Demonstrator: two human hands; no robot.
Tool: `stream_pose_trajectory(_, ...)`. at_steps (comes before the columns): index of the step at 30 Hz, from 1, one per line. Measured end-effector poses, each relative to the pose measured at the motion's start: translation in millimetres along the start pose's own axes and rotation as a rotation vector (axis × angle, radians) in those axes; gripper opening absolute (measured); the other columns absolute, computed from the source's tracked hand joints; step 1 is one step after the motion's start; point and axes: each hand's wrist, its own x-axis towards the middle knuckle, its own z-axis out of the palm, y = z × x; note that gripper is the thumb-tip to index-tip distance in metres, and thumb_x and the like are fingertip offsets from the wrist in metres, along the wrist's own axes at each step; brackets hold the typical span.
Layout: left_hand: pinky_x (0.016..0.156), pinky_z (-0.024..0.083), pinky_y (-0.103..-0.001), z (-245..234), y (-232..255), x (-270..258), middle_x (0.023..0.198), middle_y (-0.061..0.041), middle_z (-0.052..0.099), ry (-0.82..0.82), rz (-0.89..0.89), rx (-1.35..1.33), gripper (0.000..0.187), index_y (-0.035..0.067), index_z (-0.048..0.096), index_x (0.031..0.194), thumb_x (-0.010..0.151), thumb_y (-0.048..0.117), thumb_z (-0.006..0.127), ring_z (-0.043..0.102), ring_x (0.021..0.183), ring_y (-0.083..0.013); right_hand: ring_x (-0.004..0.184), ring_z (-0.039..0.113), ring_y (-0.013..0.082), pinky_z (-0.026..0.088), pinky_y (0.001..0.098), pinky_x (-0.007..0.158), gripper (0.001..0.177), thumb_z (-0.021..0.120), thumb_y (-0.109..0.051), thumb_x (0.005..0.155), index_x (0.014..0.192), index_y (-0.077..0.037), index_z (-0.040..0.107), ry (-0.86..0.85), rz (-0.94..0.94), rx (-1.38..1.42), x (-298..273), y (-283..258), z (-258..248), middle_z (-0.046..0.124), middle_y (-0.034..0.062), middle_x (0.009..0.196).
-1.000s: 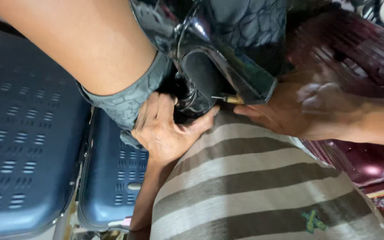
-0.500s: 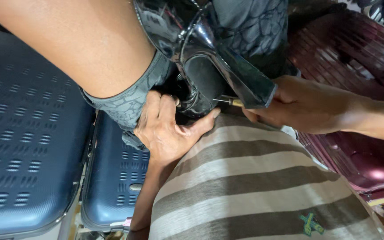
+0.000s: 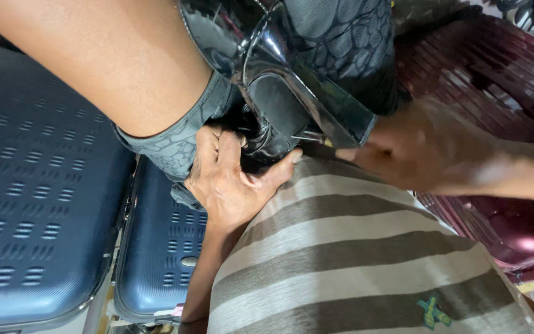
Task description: The person is repairing a black high-heeled shoe. They use a small tool to work on the heel area, likely applying glue or adjusting a component. The person holds the shoe steady with one hand while manipulating the tool with the other.
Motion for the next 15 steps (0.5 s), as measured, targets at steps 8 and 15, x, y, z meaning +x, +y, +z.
stream_pose_trajectory(8,0.064,0.057,-0.042,-3.4,1.2,0.6,0.108,-0.015,0.059,-0.044,-0.023,-0.040,0.063,0.002,0.064,0.100,0.072,0.051,0.094,0.068,0.081,-0.0326,0.048,0.034,0.0136,0.032,0.0343,0.044,0.050,0.040,-0.046,0.109,0.084,-0.010,0.065,-0.102,-0.104,0.739,0.8,2.9,-9.2,0.038,0.0000,0.052)
stream_pose_trajectory(15,0.067,0.055,-0.046,-1.0,3.6,3.0,0.101,-0.015,0.060,0.032,0.035,-0.025,0.062,0.002,0.064,0.096,0.071,0.050,0.093,0.066,0.079,-0.0354,0.048,0.058,0.0122,0.042,0.0286,0.034,0.040,0.045,-0.044,0.098,0.118,-0.024,0.073,0.758,-0.404,-0.540,-10.9,-14.0,1.1,0.075,0.0055,0.081)
